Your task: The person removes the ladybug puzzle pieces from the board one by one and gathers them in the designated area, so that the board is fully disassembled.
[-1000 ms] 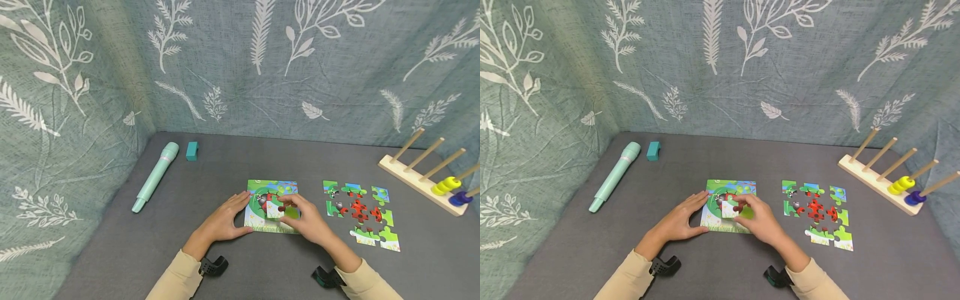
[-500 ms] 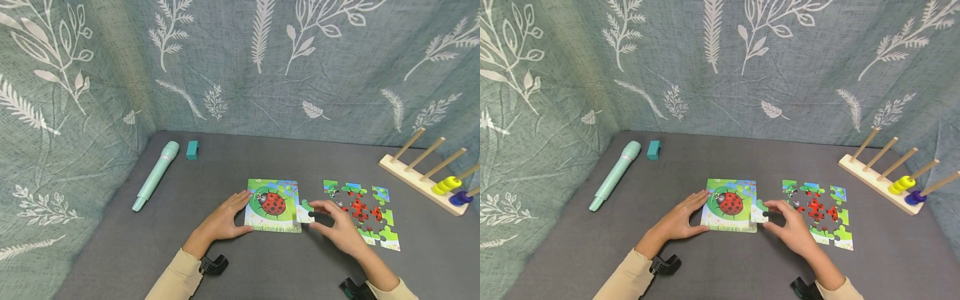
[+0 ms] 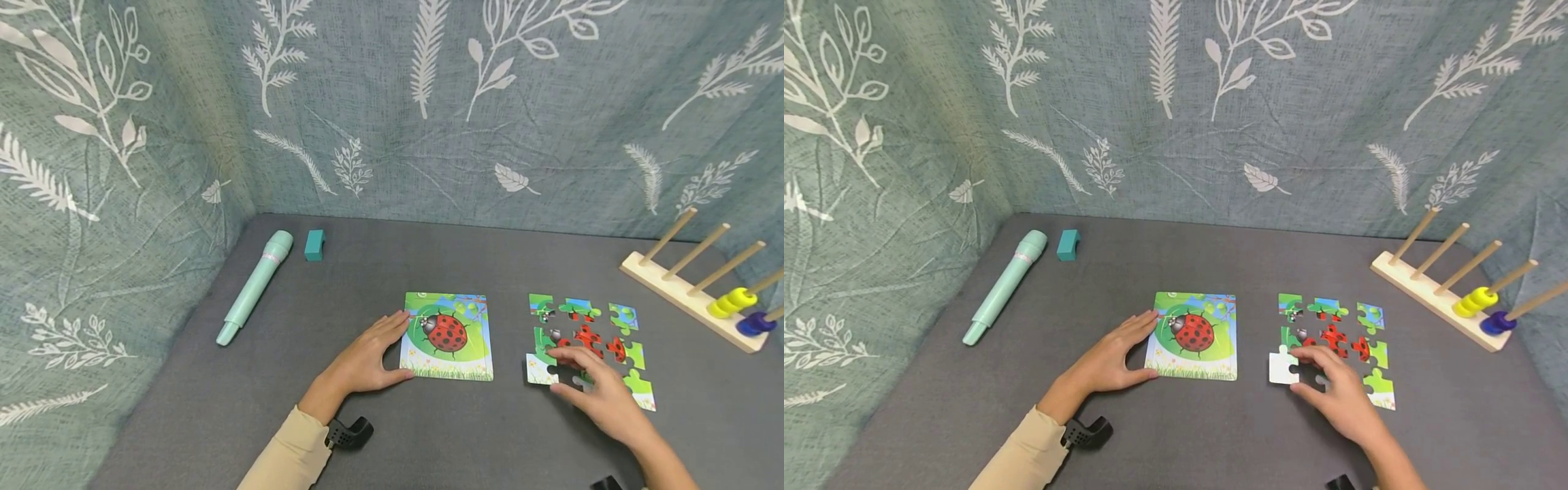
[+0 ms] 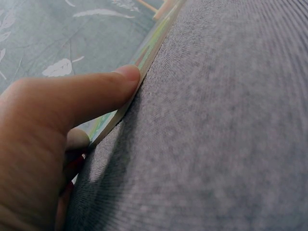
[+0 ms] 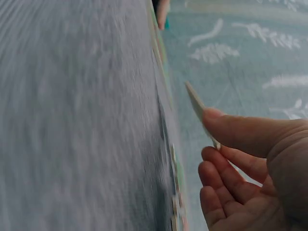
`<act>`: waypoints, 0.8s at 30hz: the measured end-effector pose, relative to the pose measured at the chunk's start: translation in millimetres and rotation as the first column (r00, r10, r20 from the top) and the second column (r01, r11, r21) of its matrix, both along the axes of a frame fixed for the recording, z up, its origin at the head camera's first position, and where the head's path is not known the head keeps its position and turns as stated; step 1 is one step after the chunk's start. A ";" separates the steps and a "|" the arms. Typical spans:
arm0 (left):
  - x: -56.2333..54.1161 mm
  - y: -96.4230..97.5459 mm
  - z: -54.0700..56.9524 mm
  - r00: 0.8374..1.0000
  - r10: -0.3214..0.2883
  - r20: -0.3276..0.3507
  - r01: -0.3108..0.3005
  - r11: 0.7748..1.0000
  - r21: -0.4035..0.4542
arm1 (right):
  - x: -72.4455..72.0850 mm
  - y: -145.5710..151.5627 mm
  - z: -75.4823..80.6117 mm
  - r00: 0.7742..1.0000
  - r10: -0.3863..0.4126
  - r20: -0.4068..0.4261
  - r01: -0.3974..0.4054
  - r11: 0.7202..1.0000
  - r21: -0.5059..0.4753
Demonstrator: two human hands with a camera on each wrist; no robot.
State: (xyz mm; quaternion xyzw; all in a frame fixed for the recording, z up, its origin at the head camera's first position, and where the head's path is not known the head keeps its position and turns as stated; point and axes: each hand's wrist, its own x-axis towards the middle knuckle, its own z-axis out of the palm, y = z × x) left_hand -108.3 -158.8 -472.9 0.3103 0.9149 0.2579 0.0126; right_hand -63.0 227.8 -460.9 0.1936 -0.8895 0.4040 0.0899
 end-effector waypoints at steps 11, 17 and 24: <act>2.8 -2.0 -1.6 1.000 0.011 -0.006 -0.011 1.000 -0.001 | 1.2 11.5 -5.6 0.998 0.000 -0.057 0.008 0.991 0.136; 2.5 -2.2 -2.4 1.000 0.013 -0.001 -0.013 1.000 0.000 | 0.2 13.2 -8.4 0.995 0.006 -0.095 0.012 0.982 0.190; 2.9 -3.0 -2.9 1.000 0.013 0.000 -0.013 1.000 -0.008 | -0.1 13.9 -13.9 0.982 0.043 -0.182 -0.007 0.981 0.193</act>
